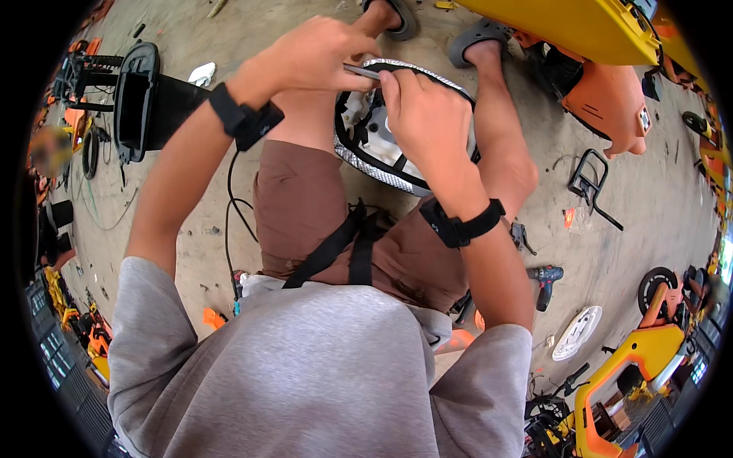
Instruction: The person assembles a headlight assembly using a screwdriver and a wrench while sitting on the floor. Then the person uses a power drill to fasten a plastic panel onto the front of an orange scooter.
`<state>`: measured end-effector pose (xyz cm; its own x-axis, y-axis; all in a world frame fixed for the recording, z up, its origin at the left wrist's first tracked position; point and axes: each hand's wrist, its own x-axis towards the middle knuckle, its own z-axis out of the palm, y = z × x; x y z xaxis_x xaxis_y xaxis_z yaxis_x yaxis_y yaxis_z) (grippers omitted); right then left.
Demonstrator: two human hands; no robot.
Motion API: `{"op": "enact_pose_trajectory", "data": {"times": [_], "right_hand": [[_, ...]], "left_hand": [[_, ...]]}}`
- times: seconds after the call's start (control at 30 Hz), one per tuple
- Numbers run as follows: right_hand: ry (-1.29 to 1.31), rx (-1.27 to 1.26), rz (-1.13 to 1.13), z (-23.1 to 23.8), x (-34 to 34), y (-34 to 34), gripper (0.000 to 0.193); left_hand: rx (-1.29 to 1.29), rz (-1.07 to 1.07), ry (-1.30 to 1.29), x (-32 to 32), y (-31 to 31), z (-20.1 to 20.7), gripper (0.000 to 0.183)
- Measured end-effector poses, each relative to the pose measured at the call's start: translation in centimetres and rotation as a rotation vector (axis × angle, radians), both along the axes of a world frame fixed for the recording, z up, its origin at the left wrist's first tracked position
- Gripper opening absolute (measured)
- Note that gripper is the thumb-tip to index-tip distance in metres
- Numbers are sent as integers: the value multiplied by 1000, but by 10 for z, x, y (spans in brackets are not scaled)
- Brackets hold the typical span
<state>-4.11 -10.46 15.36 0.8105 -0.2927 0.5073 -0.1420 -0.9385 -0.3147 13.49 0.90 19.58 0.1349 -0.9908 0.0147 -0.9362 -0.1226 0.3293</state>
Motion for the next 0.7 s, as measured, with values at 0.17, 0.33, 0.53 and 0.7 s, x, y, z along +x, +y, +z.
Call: {"op": "enact_pose_trajectory", "data": {"times": [0.17,0.33,0.53,0.7], "right_hand": [[1,60,-63,-2,-5,9,29],[32,112,-77,-3,-11,13,32],[317,466,-53,8,-23,29,47],[350,1024,-19,22,-10,24,52]], "left_hand": [[-253,-192,13,6,0,6,32],[-649,37,-138,3,8,-19,29],[-549,353,-258,-33,4,-10,27],[-639,204,-280,-3,-23,-20,40]]}}
